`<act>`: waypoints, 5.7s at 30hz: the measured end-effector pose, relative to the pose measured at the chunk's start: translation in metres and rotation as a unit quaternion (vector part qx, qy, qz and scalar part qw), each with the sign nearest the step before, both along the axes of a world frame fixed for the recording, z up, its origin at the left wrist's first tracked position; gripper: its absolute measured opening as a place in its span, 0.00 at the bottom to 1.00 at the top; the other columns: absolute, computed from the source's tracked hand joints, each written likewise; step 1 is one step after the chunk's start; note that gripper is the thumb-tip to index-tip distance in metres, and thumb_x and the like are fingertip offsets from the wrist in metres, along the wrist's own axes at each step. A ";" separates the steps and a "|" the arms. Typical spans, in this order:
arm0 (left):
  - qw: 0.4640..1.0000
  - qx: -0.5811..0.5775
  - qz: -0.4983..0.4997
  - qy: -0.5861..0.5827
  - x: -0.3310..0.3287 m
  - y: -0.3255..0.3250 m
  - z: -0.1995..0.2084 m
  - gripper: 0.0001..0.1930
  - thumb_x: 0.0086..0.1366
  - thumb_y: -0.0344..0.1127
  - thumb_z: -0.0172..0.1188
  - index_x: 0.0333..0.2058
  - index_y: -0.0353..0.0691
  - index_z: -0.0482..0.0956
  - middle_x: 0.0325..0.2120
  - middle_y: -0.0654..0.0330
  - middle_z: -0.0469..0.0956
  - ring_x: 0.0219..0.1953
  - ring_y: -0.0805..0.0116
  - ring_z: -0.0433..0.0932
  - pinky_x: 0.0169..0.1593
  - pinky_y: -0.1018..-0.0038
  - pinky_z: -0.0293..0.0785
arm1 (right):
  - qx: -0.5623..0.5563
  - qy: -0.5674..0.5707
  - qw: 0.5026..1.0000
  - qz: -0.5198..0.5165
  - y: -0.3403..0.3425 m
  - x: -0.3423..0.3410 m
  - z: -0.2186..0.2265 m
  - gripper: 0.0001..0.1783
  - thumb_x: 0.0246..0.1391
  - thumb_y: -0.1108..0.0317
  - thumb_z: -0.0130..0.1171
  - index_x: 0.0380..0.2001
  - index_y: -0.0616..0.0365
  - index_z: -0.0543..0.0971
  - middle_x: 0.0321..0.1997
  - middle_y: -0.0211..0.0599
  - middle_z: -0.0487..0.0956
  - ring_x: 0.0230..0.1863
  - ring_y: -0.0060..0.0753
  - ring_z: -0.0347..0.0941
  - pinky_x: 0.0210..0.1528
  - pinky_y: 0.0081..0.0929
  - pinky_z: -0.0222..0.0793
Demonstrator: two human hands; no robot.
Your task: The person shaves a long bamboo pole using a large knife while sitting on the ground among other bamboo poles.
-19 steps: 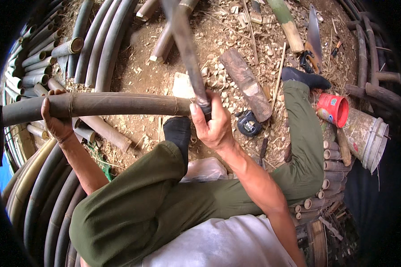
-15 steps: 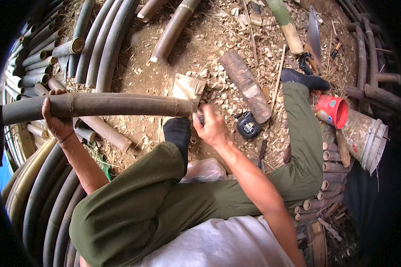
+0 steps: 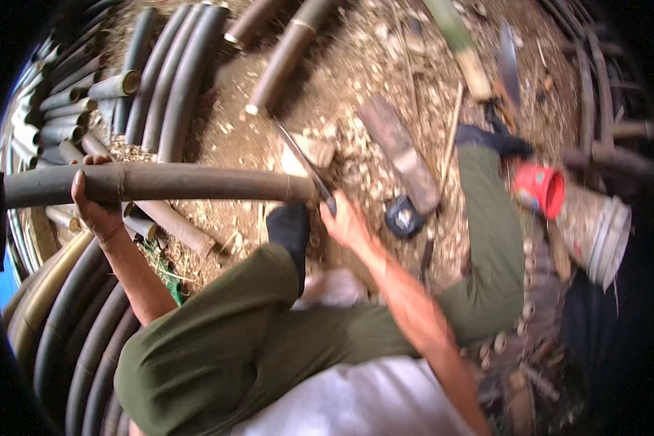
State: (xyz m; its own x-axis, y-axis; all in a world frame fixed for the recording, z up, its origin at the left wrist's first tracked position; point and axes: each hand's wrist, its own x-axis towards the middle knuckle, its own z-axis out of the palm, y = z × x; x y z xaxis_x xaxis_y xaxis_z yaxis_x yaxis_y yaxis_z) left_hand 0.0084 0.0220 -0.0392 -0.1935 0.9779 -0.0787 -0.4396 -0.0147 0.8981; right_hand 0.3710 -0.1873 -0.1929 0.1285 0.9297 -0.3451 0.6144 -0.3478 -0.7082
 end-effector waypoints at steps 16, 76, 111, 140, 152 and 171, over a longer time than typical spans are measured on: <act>0.969 0.142 -0.195 -0.056 -0.050 -0.006 -0.007 0.33 0.49 0.38 0.64 0.53 0.40 0.61 0.42 0.57 0.68 0.51 0.58 0.68 0.69 0.57 0.45 | 0.020 0.120 0.991 -0.059 0.011 -0.013 0.070 0.17 0.60 0.58 0.52 0.40 0.64 0.68 0.18 0.38 0.75 0.20 0.34 0.75 0.21 0.34 0.69; 0.968 0.128 -0.193 -0.099 -0.053 0.017 0.019 0.34 0.45 0.36 0.63 0.52 0.37 0.60 0.36 0.59 0.61 0.44 0.64 0.65 0.64 0.63 0.52 | -0.005 0.018 1.000 0.016 -0.006 -0.016 0.021 0.15 0.60 0.60 0.52 0.36 0.64 0.68 0.19 0.41 0.76 0.18 0.30 0.74 0.20 0.30 0.70; 0.988 0.104 -0.112 -0.008 -0.043 0.029 -0.009 0.31 0.54 0.37 0.59 0.56 0.40 0.60 0.44 0.50 0.68 0.48 0.60 0.70 0.64 0.59 0.56 | 0.012 0.064 0.998 -0.011 -0.005 -0.002 0.015 0.16 0.60 0.58 0.52 0.35 0.61 0.68 0.16 0.36 0.71 0.16 0.31 0.71 0.18 0.30 0.66; 0.995 0.087 -0.048 -0.012 -0.059 0.016 0.012 0.25 0.55 0.39 0.59 0.50 0.39 0.64 0.39 0.55 0.66 0.44 0.61 0.68 0.59 0.61 0.61 | 0.058 0.116 0.991 -0.028 0.008 -0.013 0.058 0.18 0.60 0.57 0.52 0.40 0.64 0.68 0.17 0.43 0.75 0.19 0.39 0.75 0.21 0.35 0.68; 0.970 0.157 -0.168 -0.083 -0.067 0.015 0.012 0.30 0.47 0.41 0.62 0.50 0.41 0.64 0.36 0.59 0.66 0.43 0.64 0.67 0.59 0.62 0.60 | 0.024 0.080 0.996 -0.034 0.001 -0.008 0.040 0.17 0.58 0.58 0.54 0.39 0.63 0.70 0.21 0.52 0.76 0.24 0.49 0.76 0.25 0.37 0.70; 0.951 0.275 0.020 0.141 0.014 -0.121 0.103 0.33 0.58 0.49 0.50 0.59 0.41 0.59 0.46 0.50 0.67 0.51 0.52 0.68 0.62 0.54 0.58 | -0.012 0.068 0.998 -0.015 -0.019 -0.043 0.072 0.25 0.62 0.47 0.46 0.40 0.63 0.70 0.26 0.56 0.77 0.29 0.55 0.78 0.29 0.45 0.72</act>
